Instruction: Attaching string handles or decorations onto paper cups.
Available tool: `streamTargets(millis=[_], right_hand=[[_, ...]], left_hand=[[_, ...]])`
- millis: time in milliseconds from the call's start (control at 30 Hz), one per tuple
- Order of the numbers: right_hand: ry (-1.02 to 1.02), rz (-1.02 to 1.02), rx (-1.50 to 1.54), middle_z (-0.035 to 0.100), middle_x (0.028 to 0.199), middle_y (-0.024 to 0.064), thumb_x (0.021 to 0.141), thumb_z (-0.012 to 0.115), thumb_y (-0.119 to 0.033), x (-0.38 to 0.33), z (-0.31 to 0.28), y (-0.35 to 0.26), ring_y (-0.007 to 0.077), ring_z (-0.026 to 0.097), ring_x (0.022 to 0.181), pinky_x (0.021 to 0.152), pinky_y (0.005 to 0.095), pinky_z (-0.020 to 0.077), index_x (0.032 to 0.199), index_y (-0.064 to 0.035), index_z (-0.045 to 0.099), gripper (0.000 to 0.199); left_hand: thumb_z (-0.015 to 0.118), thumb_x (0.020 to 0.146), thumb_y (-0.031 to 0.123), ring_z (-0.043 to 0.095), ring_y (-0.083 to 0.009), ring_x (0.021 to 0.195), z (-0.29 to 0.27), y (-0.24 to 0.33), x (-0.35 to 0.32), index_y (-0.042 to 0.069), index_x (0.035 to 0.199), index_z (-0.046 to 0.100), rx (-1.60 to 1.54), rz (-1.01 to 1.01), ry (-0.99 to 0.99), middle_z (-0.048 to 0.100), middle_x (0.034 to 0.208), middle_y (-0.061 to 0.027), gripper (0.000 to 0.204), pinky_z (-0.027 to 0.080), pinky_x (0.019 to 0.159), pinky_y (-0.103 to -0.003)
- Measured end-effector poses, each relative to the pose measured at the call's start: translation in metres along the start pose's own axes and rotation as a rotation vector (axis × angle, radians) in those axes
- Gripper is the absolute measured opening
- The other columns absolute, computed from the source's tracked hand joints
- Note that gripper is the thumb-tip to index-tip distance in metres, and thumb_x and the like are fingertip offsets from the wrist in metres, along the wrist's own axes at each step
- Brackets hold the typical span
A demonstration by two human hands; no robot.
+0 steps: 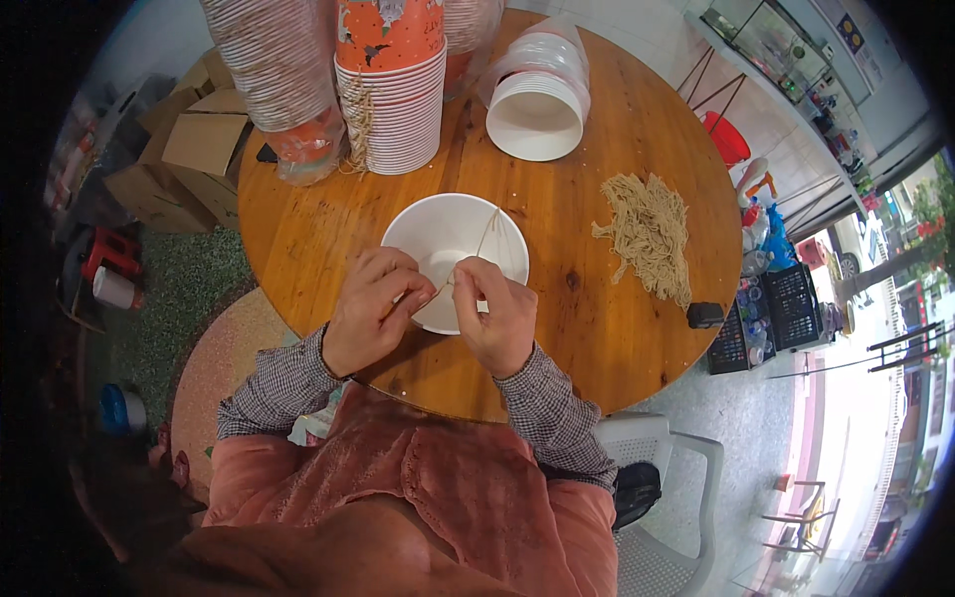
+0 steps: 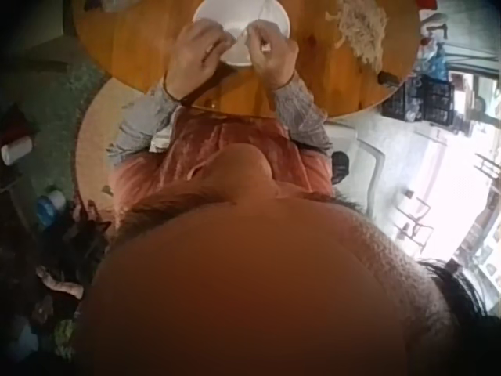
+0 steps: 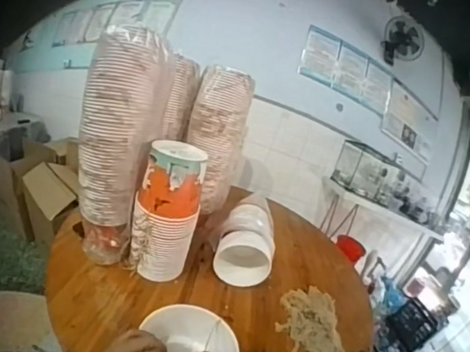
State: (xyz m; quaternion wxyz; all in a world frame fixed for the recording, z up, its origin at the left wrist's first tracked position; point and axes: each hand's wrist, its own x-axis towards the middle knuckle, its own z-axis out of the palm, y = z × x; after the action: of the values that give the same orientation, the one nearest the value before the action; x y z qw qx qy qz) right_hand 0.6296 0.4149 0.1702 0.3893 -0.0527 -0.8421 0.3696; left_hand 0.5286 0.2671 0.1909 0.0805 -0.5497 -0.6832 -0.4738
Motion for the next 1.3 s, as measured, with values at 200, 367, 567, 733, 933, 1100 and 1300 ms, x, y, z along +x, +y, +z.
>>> streamTargets(millis=[200,367,567,733,933,1100,1300], right_hand=[[0.039,-0.005,-0.012,0.065,0.073,0.0085,0.087,0.060,0.000,0.002,0.004,0.001,0.0134,0.066,0.060,0.054,0.0239,0.0498,0.094,0.0011,0.061,0.007],[0.032,-0.054,0.033,0.062,0.067,0.0118,0.087,0.059,0.000,0.007,-0.001,-0.004,0.0215,0.063,0.057,0.051,0.0287,0.0490,0.093,0.0001,0.061,0.006],[0.024,0.093,0.170,0.059,0.065,0.0058,0.088,0.059,-0.001,0.004,-0.010,-0.005,0.0102,0.058,0.057,0.054,0.0249,0.0463,0.101,-0.0015,0.059,0.013],[0.380,0.040,0.023,0.050,0.065,-0.0006,0.089,0.058,-0.002,0.031,-0.038,0.026,0.0034,0.043,0.057,0.051,0.0203,0.0373,0.105,-0.0016,0.059,0.016],[0.404,0.119,-0.069,0.042,0.063,-0.0031,0.091,0.056,-0.003,0.023,-0.063,0.068,0.0022,0.040,0.057,0.051,0.0188,0.0337,0.100,0.0009,0.059,0.010],[0.398,0.279,0.157,0.054,0.075,0.0038,0.091,0.054,-0.002,-0.021,-0.058,0.092,0.0060,0.049,0.063,0.055,0.0211,0.0400,0.095,0.0012,0.058,0.007],[-0.047,-0.108,-0.241,0.056,0.119,0.0216,0.081,0.059,0.000,-0.079,-0.050,0.078,0.0344,0.059,0.101,0.085,0.0366,0.0492,0.098,0.0014,0.060,0.018]], left_hand=[[0.064,0.083,0.005,0.056,-0.0227,0.082,0.004,-0.006,-0.004,0.002,0.089,0.063,-0.219,-0.101,-0.062,0.058,0.088,-0.0087,0.007,0.045,0.073,-0.031],[0.065,0.087,0.009,0.058,-0.0126,0.080,0.006,-0.011,0.012,0.001,0.092,0.064,-0.515,-0.352,-0.113,0.064,0.087,-0.0055,0.011,0.048,0.066,-0.026],[0.070,0.082,0.014,0.058,-0.0130,0.077,0.004,-0.004,0.018,0.003,0.085,0.065,-0.587,-0.514,-0.252,0.063,0.073,-0.0029,0.012,0.047,0.071,-0.029],[0.070,0.076,0.010,0.057,-0.0238,0.078,0.003,-0.003,-0.004,0.006,0.074,0.061,-0.216,-0.022,-0.207,0.059,0.078,-0.0054,0.009,0.040,0.083,-0.036],[0.070,0.078,0.009,0.057,-0.0205,0.087,-0.002,-0.007,-0.014,0.009,0.078,0.061,-0.008,0.088,-0.203,0.057,0.086,-0.0033,0.009,0.039,0.090,-0.039],[0.066,0.078,0.011,0.057,-0.0182,0.086,0.002,-0.010,-0.012,0.010,0.088,0.061,0.209,0.317,-0.206,0.056,0.085,-0.0019,0.011,0.042,0.088,-0.039],[0.060,0.076,0.013,0.056,-0.0194,0.078,0.003,-0.015,-0.006,0.006,0.093,0.059,0.397,0.395,-0.317,0.053,0.081,-0.0035,0.018,0.047,0.071,-0.032]])
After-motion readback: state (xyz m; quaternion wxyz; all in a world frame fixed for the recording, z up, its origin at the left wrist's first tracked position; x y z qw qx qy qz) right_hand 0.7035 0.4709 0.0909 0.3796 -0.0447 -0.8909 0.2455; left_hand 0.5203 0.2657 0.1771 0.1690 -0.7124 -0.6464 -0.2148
